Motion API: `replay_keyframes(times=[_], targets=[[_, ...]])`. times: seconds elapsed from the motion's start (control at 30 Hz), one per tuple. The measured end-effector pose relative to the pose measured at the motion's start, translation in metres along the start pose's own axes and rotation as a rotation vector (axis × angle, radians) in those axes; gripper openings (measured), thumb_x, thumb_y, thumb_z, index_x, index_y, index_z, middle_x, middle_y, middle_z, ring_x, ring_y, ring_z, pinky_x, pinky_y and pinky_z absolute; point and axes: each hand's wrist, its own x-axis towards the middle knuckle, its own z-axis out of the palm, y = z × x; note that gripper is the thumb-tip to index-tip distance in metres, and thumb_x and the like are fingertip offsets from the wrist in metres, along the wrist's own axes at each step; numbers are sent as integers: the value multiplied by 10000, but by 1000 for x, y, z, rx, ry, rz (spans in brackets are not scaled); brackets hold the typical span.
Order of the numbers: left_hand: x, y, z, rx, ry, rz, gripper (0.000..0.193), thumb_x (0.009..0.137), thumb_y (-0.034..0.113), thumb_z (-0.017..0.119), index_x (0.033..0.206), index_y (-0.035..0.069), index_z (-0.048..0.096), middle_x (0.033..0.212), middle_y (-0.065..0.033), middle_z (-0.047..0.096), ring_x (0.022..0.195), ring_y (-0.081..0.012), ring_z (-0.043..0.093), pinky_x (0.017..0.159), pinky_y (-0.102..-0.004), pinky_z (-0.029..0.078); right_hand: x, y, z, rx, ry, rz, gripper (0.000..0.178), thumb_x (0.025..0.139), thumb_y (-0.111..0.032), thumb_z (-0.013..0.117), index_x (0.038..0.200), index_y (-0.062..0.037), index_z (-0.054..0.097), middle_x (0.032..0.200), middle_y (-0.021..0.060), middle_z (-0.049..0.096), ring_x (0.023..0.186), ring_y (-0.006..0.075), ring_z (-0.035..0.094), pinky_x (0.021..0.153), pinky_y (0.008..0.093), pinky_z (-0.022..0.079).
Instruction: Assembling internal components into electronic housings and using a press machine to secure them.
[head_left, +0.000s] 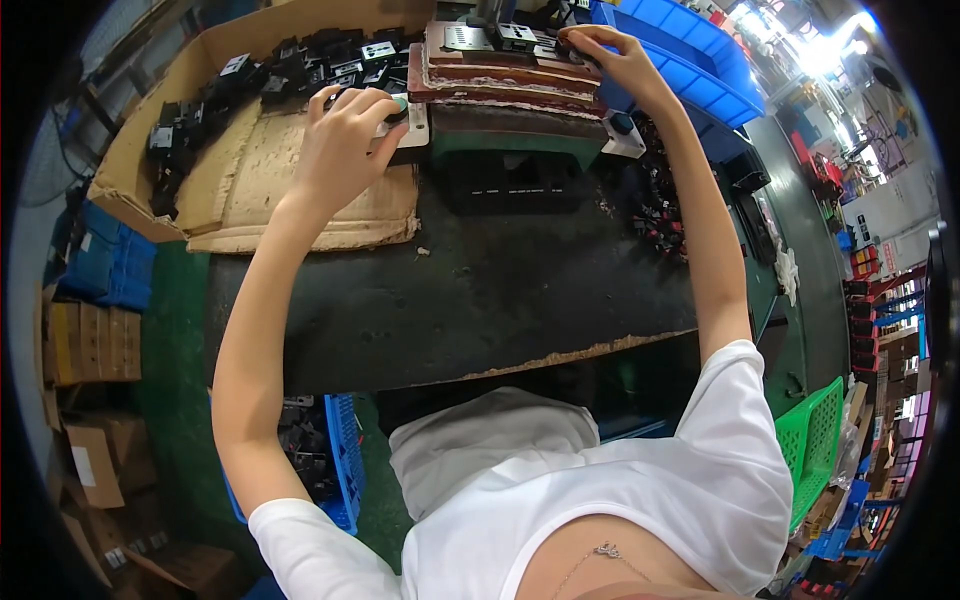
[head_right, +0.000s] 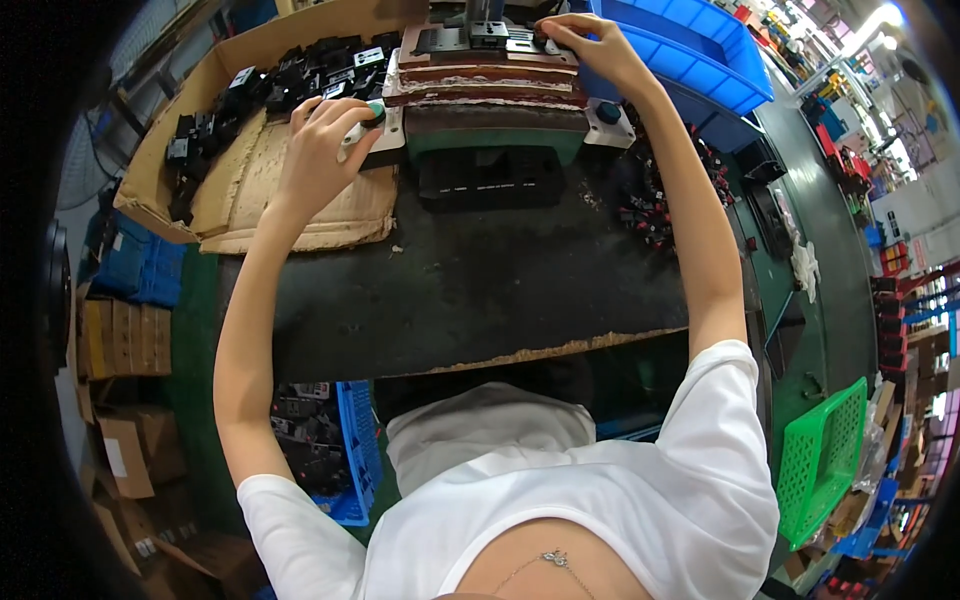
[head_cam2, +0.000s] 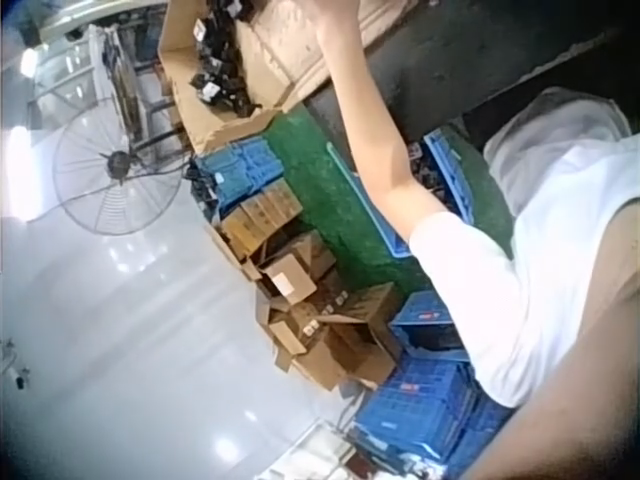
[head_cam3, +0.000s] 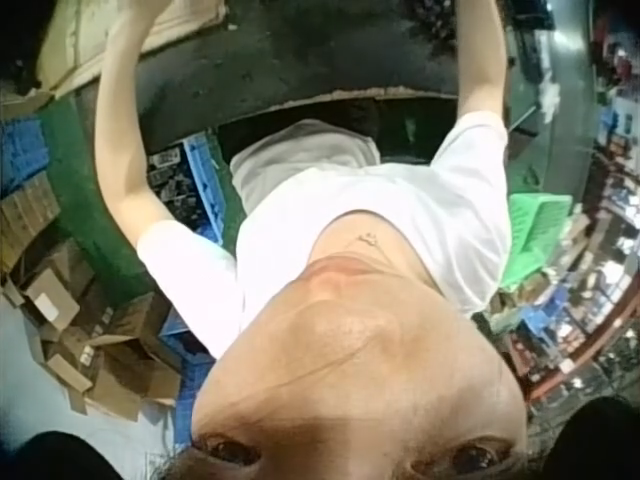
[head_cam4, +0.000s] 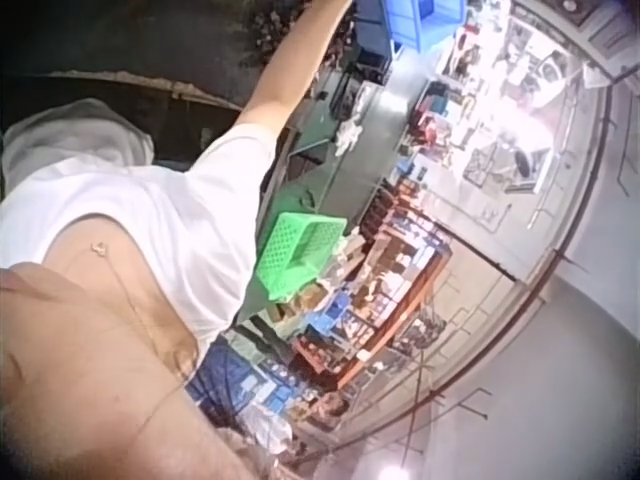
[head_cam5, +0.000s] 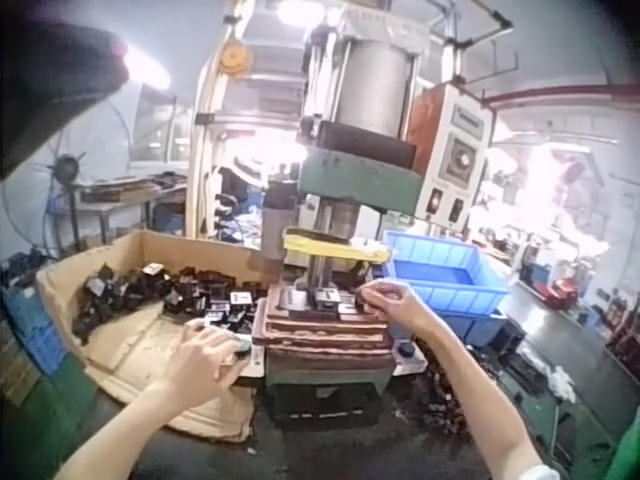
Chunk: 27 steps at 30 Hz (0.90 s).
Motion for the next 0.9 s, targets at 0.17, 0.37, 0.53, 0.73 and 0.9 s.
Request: replay_keyframes(times=[0.17,0.37,0.53,0.73,0.9], targets=[[6,1,-1,-49,-28,-24,160,820,206,619,881,79,545,897,-25,600,917,-204,560,978,-410,292,-2,4,-54,-6,48,-57,344,944,-303,474,992,-10,647,908,76,675,879,156,622,822,286,468],[11,3,2,-6,-87,-84,210,838,234,601,774,68,489,765,-21,558,880,-211,560,1011,-515,234,-46,-23,-50,-402,-517,192,355,953,-201,420,847,72,621,795,110,671,767,168,650,735,285,503],[20,4,5,-30,-124,-138,234,857,238,573,739,66,468,706,-18,530,841,-219,556,1019,-559,197,-39,-22,-54,-380,-521,207,375,954,-203,413,820,76,624,778,107,670,736,171,665,715,280,514],[22,5,6,-41,-134,-152,220,863,235,563,742,73,477,681,-14,531,813,-219,563,1011,-566,206,-36,-15,-53,-381,-562,238,391,952,-216,406,798,73,618,754,102,662,731,151,665,712,265,513],[21,4,7,-42,-125,-146,220,869,234,554,740,74,475,679,-15,532,800,-221,563,1004,-572,214,-35,-14,-54,-378,-555,210,392,948,-224,413,782,69,612,751,100,661,723,149,664,707,263,511]])
